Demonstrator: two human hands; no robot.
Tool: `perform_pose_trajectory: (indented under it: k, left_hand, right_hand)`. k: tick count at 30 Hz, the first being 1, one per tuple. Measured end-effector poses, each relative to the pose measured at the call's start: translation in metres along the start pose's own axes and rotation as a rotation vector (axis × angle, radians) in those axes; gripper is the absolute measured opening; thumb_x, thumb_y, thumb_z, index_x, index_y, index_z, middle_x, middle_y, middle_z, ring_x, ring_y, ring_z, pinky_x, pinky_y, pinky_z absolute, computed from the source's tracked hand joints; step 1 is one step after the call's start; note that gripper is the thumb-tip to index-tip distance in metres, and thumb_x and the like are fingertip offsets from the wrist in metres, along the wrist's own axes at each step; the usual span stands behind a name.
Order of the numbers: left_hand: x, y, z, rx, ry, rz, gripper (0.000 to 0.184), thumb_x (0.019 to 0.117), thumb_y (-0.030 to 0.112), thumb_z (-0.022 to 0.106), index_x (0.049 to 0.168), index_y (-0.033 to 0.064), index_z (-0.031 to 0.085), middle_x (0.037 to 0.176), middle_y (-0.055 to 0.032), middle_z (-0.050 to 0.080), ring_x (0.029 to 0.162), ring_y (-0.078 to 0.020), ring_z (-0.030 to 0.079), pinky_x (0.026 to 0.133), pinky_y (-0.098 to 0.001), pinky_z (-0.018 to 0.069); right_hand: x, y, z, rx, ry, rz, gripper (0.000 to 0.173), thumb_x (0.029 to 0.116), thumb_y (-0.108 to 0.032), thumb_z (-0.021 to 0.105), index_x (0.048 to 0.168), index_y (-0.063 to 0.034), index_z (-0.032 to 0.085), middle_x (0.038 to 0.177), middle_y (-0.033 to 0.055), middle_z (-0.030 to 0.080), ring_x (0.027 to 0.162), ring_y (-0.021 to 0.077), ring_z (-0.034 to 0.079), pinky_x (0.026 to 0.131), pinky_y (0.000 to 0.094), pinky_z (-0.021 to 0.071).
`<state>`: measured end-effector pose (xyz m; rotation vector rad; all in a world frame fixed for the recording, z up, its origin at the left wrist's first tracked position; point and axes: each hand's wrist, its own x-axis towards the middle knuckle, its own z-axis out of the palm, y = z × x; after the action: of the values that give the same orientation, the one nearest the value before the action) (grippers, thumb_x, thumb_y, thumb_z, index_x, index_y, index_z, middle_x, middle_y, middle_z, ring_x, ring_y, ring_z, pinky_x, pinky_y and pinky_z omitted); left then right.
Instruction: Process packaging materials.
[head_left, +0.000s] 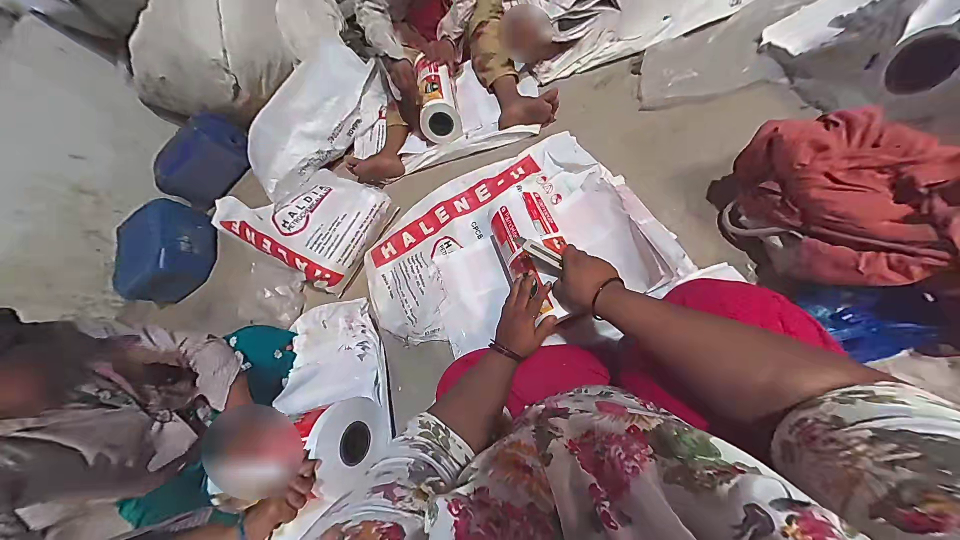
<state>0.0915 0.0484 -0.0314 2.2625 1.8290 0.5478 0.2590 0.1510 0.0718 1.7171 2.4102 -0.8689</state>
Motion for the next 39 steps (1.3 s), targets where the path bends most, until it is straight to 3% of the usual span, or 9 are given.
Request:
perform_pose_trajectory:
  k: [6, 9, 15, 19, 24, 27, 31, 35, 39]
  left_hand:
    - [-0.007, 0.009, -0.012, 0.023, -0.081, -0.033, 0.062, 0.1066, 0.054, 0.033, 0.155, 0.0171, 0.049, 0.168, -0.0122, 0.031, 0.157, -0.0344, 0.024, 0.126, -0.0490, 0.0277]
    - [-0.011, 0.017, -0.022, 0.038, -0.126, -0.074, 0.058, 0.1077, 0.047, 0.037, 0.156, 0.0176, 0.046, 0.167, -0.0118, 0.033, 0.157, -0.0340, 0.025, 0.127, -0.0473, 0.0266]
    - [-0.015, 0.037, -0.026, 0.050, -0.171, -0.102, 0.070, 0.1038, 0.054, 0.046, 0.158, 0.0099, 0.041, 0.168, -0.0124, 0.031, 0.158, -0.0316, 0.023, 0.127, -0.0445, 0.0250]
    - [-0.017, 0.039, -0.024, 0.056, -0.201, -0.061, 0.068, 0.1030, 0.053, 0.049, 0.161, 0.0182, 0.038, 0.170, -0.0079, 0.029, 0.159, -0.0299, 0.019, 0.126, -0.0478, 0.0259]
    - [-0.014, 0.020, -0.022, 0.041, -0.182, -0.010, 0.065, 0.1010, 0.054, 0.051, 0.159, 0.0274, 0.042, 0.169, -0.0086, 0.030, 0.158, -0.0329, 0.019, 0.126, -0.0506, 0.0252]
    - [-0.013, 0.018, -0.016, 0.056, -0.115, 0.032, 0.063, 0.0968, 0.049, 0.057, 0.156, 0.0283, 0.048, 0.168, -0.0095, 0.032, 0.158, -0.0337, 0.022, 0.125, -0.0545, 0.0254]
    - [-0.009, 0.017, -0.011, 0.071, -0.059, 0.028, 0.058, 0.0914, 0.041, 0.065, 0.147, 0.0262, 0.057, 0.168, -0.0070, 0.033, 0.158, -0.0328, 0.021, 0.125, -0.0581, 0.0237]
    - [0.014, 0.018, -0.020, 0.061, -0.065, 0.086, 0.057, 0.0864, 0.049, 0.069, 0.135, 0.0214, 0.065, 0.164, -0.0040, 0.040, 0.157, -0.0317, 0.023, 0.126, -0.0568, 0.0214]
    - [0.047, 0.013, -0.048, 0.213, -0.211, 0.170, 0.085, 0.0752, 0.075, 0.070, 0.142, 0.0229, 0.061, 0.156, -0.0076, 0.049, 0.145, -0.0390, 0.039, 0.117, -0.0590, 0.0348]
  right_hand:
    - [0.000, -0.011, -0.005, -0.050, 0.015, 0.048, 0.053, 0.0844, -0.022, 0.070, 0.127, -0.0002, 0.048, 0.099, 0.0223, 0.068, 0.092, 0.0415, 0.071, 0.072, 0.0605, 0.0556]
    - [0.003, -0.012, -0.006, -0.041, 0.050, 0.063, 0.056, 0.0832, -0.022, 0.072, 0.130, 0.0005, 0.050, 0.102, 0.0239, 0.069, 0.095, 0.0427, 0.070, 0.074, 0.0621, 0.0555]
    - [0.012, 0.001, -0.010, 0.068, 0.068, 0.096, 0.056, 0.0870, -0.032, 0.071, 0.127, 0.0022, 0.053, 0.109, 0.0272, 0.068, 0.103, 0.0445, 0.069, 0.081, 0.0636, 0.0543]
    - [0.023, 0.017, -0.012, 0.102, 0.057, 0.090, 0.056, 0.0914, -0.039, 0.071, 0.126, 0.0034, 0.057, 0.113, 0.0282, 0.067, 0.108, 0.0449, 0.067, 0.087, 0.0647, 0.0527]
    - [0.035, 0.040, -0.014, 0.188, 0.078, 0.065, 0.050, 0.0911, -0.034, 0.073, 0.121, 0.0028, 0.058, 0.106, 0.0276, 0.067, 0.102, 0.0454, 0.067, 0.085, 0.0652, 0.0518]
    - [0.034, 0.055, -0.012, 0.268, -0.003, -0.003, 0.059, 0.0884, -0.039, 0.079, 0.122, 0.0037, 0.056, 0.100, 0.0257, 0.067, 0.096, 0.0429, 0.067, 0.083, 0.0643, 0.0516]
    - [0.012, 0.053, -0.017, 0.189, -0.113, -0.059, 0.052, 0.0876, -0.029, 0.080, 0.119, 0.0038, 0.055, 0.094, 0.0228, 0.065, 0.089, 0.0407, 0.066, 0.079, 0.0623, 0.0517]
    - [0.002, 0.065, -0.019, 0.235, -0.121, -0.040, 0.051, 0.0836, -0.019, 0.082, 0.120, 0.0027, 0.054, 0.092, 0.0238, 0.064, 0.087, 0.0423, 0.065, 0.076, 0.0635, 0.0509]
    - [0.021, 0.080, -0.014, 0.502, -0.108, -0.014, 0.045, 0.0851, -0.013, 0.078, 0.121, 0.0021, 0.055, 0.096, 0.0212, 0.068, 0.077, 0.0342, 0.067, 0.071, 0.0558, 0.0551]
